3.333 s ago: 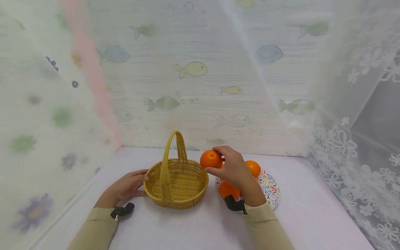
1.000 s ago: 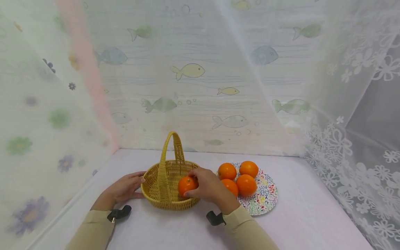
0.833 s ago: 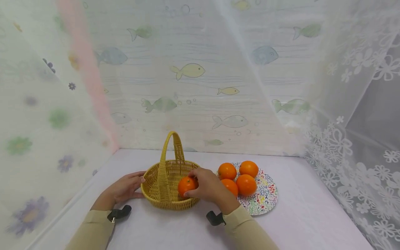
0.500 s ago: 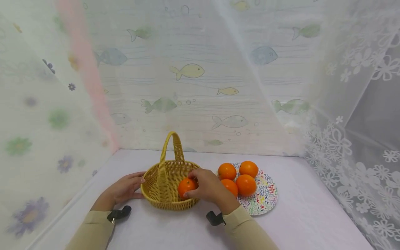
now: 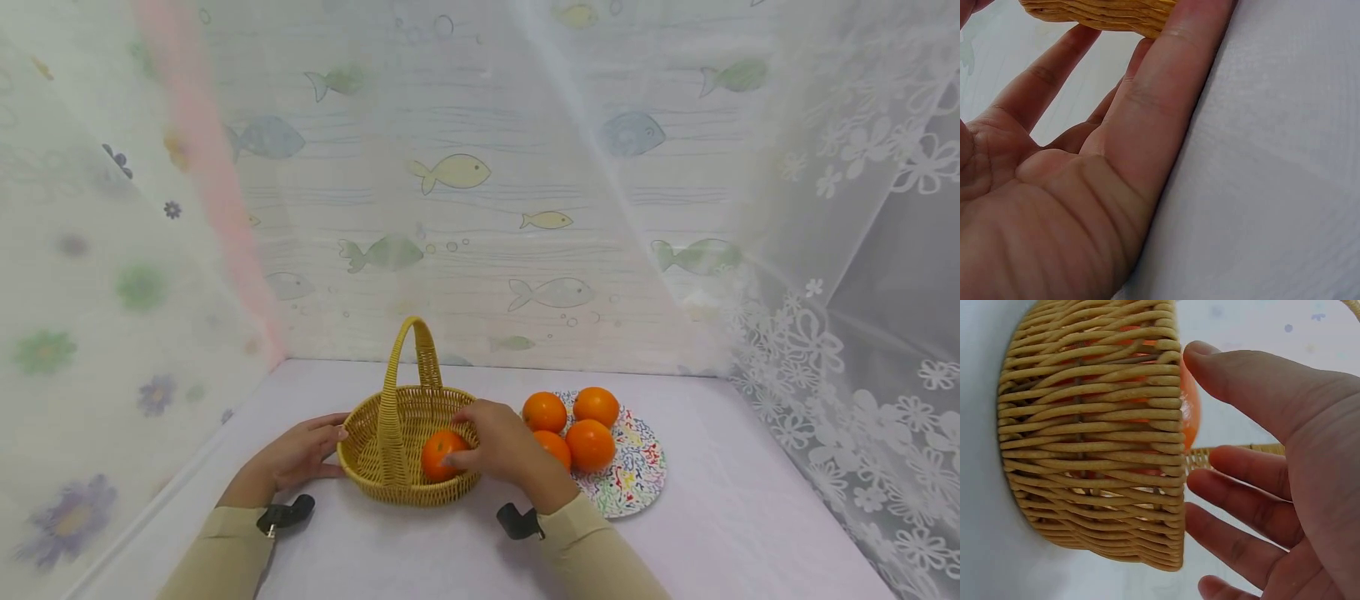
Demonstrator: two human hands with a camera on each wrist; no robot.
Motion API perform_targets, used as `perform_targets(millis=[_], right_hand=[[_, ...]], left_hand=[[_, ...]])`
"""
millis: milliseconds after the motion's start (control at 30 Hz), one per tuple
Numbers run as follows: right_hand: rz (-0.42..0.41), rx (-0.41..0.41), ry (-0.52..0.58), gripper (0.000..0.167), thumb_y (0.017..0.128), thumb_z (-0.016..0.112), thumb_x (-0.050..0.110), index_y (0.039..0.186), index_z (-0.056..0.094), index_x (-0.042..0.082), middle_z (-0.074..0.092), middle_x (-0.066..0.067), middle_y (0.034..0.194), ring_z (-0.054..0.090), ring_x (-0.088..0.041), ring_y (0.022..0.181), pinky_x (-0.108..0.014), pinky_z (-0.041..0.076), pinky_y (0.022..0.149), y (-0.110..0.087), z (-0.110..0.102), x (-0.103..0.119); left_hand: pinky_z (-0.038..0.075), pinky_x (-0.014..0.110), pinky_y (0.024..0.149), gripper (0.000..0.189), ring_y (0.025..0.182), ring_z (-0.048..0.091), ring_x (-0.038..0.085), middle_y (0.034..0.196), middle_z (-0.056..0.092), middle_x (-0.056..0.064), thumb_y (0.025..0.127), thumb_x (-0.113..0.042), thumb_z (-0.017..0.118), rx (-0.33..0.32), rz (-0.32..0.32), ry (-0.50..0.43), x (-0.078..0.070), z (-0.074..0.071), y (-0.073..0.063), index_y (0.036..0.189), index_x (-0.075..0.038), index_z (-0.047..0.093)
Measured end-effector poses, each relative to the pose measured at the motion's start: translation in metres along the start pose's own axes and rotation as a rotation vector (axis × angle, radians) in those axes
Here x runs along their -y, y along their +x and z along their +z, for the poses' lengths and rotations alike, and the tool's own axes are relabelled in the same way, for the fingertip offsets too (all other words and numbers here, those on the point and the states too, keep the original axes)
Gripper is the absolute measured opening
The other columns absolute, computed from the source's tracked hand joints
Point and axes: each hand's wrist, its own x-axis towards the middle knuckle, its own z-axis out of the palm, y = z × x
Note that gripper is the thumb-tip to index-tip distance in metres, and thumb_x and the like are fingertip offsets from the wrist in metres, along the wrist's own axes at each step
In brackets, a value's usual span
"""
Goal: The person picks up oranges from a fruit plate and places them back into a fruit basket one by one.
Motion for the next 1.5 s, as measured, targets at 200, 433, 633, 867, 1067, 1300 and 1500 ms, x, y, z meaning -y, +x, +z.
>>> perform_targets(millis=[200, 433, 633, 867, 1067, 1300, 1500], right_hand=[[-0.001, -0.015, 0.012, 0.06, 0.082, 0.086, 0.044, 0.129, 0.069, 0.01, 0.071, -0.007, 0.128, 0.064, -0.03, 0.123, -0.05, 0.052, 0.109, 0.001, -0.005, -0.001], [0.042, -0.08, 0.026, 0.058, 0.084, 0.085, 0.043, 0.131, 0.069, 0.013, 0.068, 0.0, 0.132, 0.061, -0.025, 0.129, -0.05, 0.05, 0.112, -0.002, -0.016, -0.002], [0.071, -0.139, -0.001, 0.052, 0.085, 0.086, 0.037, 0.129, 0.069, 0.013, 0.066, -0.001, 0.134, 0.059, -0.026, 0.13, -0.051, 0.05, 0.111, -0.002, -0.022, -0.011], [0.092, -0.228, -0.068, 0.045, 0.084, 0.087, 0.031, 0.123, 0.071, 0.015, 0.066, -0.003, 0.133, 0.06, -0.028, 0.128, -0.052, 0.052, 0.109, -0.005, -0.031, -0.014], [0.196, -0.231, -0.085, 0.045, 0.085, 0.086, 0.03, 0.125, 0.07, 0.013, 0.06, -0.01, 0.142, 0.054, -0.035, 0.135, -0.058, 0.046, 0.114, -0.009, -0.038, -0.02], [0.326, -0.195, -0.075, 0.048, 0.086, 0.084, 0.031, 0.128, 0.068, 0.014, 0.053, -0.013, 0.148, 0.051, -0.038, 0.135, -0.06, 0.044, 0.114, -0.011, -0.039, -0.035], [0.379, -0.188, -0.07, 0.05, 0.086, 0.084, 0.029, 0.13, 0.067, 0.012, 0.049, -0.017, 0.151, 0.051, -0.039, 0.134, -0.059, 0.045, 0.114, -0.011, -0.042, -0.043]], left_hand=[[0.058, 0.059, 0.095, 0.068, 0.133, 0.057, 0.025, 0.161, 0.042, 0.018, 0.1, -0.02, 0.066, -0.001, -0.001, -0.019, 0.0, 0.0, -0.001, 0.159, -0.006, 0.036], [0.059, 0.059, 0.095, 0.068, 0.132, 0.058, 0.024, 0.161, 0.042, 0.018, 0.1, -0.021, 0.066, -0.001, 0.003, -0.016, -0.001, -0.001, -0.001, 0.16, -0.006, 0.036], [0.058, 0.058, 0.095, 0.07, 0.135, 0.056, 0.025, 0.163, 0.04, 0.018, 0.1, -0.023, 0.066, 0.011, 0.006, -0.008, -0.003, 0.0, -0.002, 0.16, -0.006, 0.034], [0.059, 0.058, 0.095, 0.069, 0.132, 0.058, 0.024, 0.161, 0.043, 0.017, 0.1, -0.023, 0.067, 0.002, 0.005, -0.008, -0.002, 0.001, -0.002, 0.159, -0.006, 0.036], [0.059, 0.058, 0.095, 0.069, 0.132, 0.058, 0.024, 0.16, 0.044, 0.017, 0.099, -0.024, 0.068, 0.0, 0.006, -0.005, -0.001, 0.001, -0.002, 0.159, -0.006, 0.037], [0.059, 0.058, 0.095, 0.069, 0.133, 0.057, 0.025, 0.161, 0.042, 0.018, 0.1, -0.024, 0.067, 0.009, 0.005, -0.005, 0.0, 0.0, -0.003, 0.159, -0.006, 0.036], [0.059, 0.058, 0.095, 0.069, 0.134, 0.057, 0.025, 0.162, 0.041, 0.017, 0.1, -0.023, 0.067, 0.004, 0.003, -0.008, -0.002, 0.001, -0.004, 0.159, -0.006, 0.036]])
